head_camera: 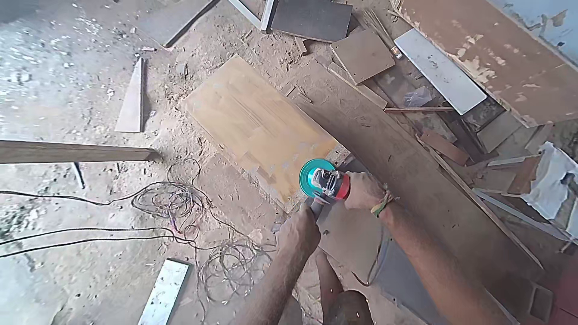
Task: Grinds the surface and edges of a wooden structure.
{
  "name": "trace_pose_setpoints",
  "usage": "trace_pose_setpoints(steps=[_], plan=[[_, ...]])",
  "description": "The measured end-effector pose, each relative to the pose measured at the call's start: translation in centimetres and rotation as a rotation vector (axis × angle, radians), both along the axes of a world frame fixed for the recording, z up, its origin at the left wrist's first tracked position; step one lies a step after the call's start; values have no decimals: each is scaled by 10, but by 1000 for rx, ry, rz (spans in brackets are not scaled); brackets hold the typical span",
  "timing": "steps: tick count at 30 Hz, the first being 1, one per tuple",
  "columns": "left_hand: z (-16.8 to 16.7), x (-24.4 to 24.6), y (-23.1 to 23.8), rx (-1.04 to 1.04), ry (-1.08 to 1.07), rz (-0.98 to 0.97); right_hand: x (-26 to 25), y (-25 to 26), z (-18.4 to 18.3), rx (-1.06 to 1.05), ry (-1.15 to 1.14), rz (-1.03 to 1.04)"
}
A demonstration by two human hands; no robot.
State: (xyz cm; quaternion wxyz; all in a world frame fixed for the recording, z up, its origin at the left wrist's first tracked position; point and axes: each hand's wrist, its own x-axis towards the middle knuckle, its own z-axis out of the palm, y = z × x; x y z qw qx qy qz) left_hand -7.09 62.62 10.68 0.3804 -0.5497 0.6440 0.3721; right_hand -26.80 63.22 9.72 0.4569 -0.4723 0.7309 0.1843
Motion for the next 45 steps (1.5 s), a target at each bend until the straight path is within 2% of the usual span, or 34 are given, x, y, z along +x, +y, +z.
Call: trace_pose_setpoints(steps=[3, 8, 11, 19, 26, 29, 34, 40, 45], plan=[[6, -11, -5, 8, -11, -28, -10, 1, -2, -8, 13, -10], [12, 23, 20, 6, -98, 11, 25, 11, -1, 32, -96, 37], [14, 27, 30, 13, -110, 28, 30, 15, 1, 49, -102, 63], [5, -16, -4, 13, -6, -22, -11, 1, -1, -6, 38, -9], [7, 25, 31, 10, -85, 35, 27, 14, 1, 53, -72, 71], [4, 17, 30, 24, -24, 85, 17, 11, 3, 41, -33, 91], [11, -13, 2, 54, 95, 75, -15, 1, -3, -21, 71, 18], [14, 27, 18, 50, 17, 140, 26, 7, -12, -67, -7, 80], [13, 49, 30, 58, -79, 153, 53, 7, -8, -2, -42, 141]])
